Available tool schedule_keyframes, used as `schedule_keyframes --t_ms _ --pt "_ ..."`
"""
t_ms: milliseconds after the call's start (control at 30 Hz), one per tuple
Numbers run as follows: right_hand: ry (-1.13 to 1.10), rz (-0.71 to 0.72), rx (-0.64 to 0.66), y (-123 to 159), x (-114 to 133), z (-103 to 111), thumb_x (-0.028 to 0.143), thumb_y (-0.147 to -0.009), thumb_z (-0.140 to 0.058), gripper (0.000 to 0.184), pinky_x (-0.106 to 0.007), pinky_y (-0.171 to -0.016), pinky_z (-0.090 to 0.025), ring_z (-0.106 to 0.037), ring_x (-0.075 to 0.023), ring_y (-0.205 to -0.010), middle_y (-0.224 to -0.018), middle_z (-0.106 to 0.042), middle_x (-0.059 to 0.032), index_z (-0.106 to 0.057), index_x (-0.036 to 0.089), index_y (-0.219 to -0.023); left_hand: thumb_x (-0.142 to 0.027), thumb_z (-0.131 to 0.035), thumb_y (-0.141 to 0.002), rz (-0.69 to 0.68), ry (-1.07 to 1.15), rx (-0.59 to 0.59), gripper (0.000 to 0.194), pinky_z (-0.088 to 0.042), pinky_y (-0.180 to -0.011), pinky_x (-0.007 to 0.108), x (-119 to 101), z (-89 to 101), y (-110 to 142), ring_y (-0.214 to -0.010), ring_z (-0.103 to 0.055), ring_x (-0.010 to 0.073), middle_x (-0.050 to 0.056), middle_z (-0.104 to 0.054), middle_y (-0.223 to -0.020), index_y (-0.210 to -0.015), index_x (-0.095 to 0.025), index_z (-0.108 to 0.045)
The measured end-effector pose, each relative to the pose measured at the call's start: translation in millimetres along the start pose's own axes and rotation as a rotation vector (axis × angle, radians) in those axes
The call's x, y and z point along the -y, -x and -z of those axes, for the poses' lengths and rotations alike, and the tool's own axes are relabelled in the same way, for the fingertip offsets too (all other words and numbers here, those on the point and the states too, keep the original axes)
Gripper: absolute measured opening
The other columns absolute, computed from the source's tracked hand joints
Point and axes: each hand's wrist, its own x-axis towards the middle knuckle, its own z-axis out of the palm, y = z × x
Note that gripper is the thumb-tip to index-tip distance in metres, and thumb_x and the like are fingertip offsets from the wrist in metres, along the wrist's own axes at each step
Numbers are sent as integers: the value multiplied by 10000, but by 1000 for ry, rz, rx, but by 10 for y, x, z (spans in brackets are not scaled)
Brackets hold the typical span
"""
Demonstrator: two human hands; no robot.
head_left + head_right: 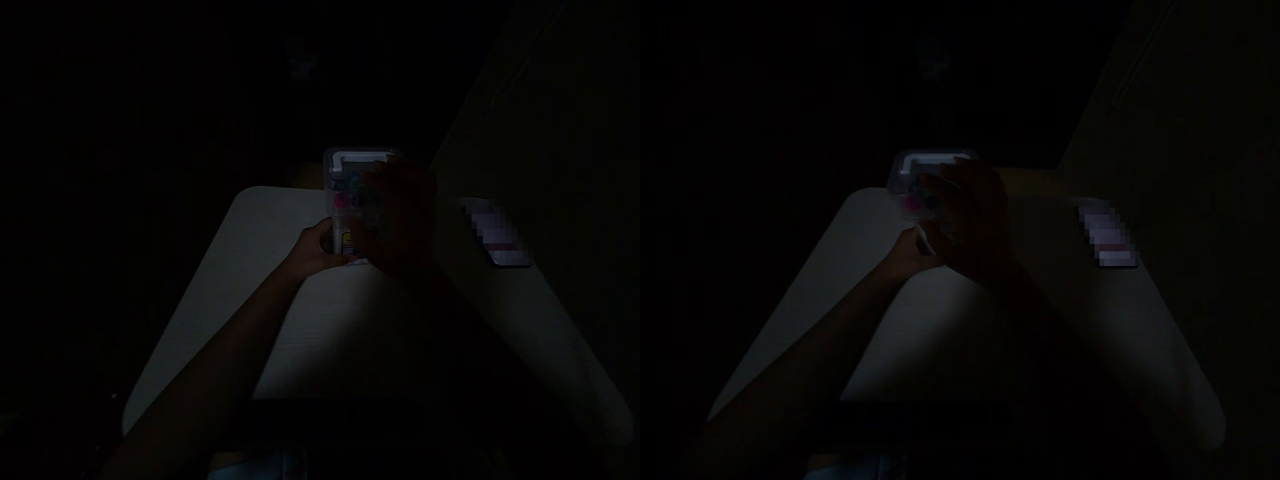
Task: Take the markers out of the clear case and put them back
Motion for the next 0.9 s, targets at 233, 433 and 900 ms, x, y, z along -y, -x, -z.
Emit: schedule_keyframes --t_ms 233,433,900 --pt "-17 -49 70 -6 99 55 460 -760 -572 491 -594 -1098 -330 -261 -344 -1399 -1313 -456 -22 -482 400 -1239 -295 -830 -515 1 3 2 601 -573 -761 340 9 3 -9 -884 -683 246 59 -703 -970 -1044 -170 -574" --pt "117 39 -99 -29 225 55 240 -686 -553 443 -465 -1073 -367 -446 -294 -1230 -1185 -525 -92 -534 227 -1129 -325 -829 -521 18 11 4 611 -557 -753 336 105 22 -22 -869 -674 223 37 -687 -978 -1064 -204 -578" --pt "439 -73 -22 -20 503 104 215 -904 -415 339 -503 -1033 -356 -468 -281 -1212 -1229 -553 -88 -538 260 -1216 -427 -757 -604 -59 -27 1 612 -538 -790 319 317 77 -53 -934 -664 217 46 -685 -1032 -1144 -199 -581"
